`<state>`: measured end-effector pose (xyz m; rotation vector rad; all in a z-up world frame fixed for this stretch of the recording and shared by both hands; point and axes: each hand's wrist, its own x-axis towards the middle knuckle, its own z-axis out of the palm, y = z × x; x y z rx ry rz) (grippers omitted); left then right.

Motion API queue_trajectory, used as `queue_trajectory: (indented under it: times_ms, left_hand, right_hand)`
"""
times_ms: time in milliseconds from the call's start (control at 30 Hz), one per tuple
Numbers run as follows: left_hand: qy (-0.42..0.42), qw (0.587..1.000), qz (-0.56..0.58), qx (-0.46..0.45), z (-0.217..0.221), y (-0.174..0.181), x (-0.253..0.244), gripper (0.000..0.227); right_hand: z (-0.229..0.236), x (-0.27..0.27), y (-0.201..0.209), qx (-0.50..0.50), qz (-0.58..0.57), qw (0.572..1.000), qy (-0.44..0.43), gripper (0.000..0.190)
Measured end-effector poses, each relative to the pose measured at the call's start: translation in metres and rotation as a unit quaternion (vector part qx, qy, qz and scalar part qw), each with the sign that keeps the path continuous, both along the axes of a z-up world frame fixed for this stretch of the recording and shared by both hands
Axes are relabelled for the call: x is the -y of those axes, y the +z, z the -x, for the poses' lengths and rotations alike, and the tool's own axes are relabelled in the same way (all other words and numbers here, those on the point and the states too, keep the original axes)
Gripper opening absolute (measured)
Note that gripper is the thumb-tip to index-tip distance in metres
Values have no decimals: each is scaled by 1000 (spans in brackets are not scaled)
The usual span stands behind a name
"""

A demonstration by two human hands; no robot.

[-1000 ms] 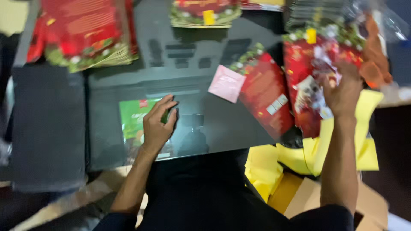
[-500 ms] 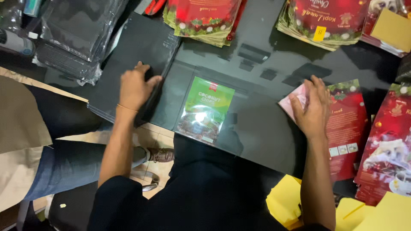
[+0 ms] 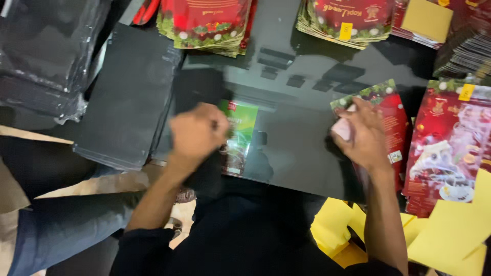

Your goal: The person repeatedly wipes the front and back surfaces of red Christmas-themed Kopi Luwak coffee packages with a small pink cloth. They handle each package one at a time, flip it over, wipe both sides, and place it back on the table. The person also briefly handles a black pouch and a green coconut chips package.

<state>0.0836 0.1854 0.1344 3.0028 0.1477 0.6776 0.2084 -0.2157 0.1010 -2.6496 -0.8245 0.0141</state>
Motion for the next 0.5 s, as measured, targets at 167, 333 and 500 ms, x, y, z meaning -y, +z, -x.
queue_trajectory:
  times_ms: [167, 333, 500]
  left_hand:
    - [-226, 925, 304, 0, -22, -27, 112, 35]
    - [-391, 905, 114, -121, -1, -99, 134, 73]
    - [-426, 894, 65, -124, 5, -95, 134, 76]
  right_hand:
    - [-23, 45, 2, 121, 64, 990, -36, 53]
    - [-86, -49, 27, 140, -40, 989, -40, 43]
    - [-159, -112, -1, 141, 84, 986, -3, 75]
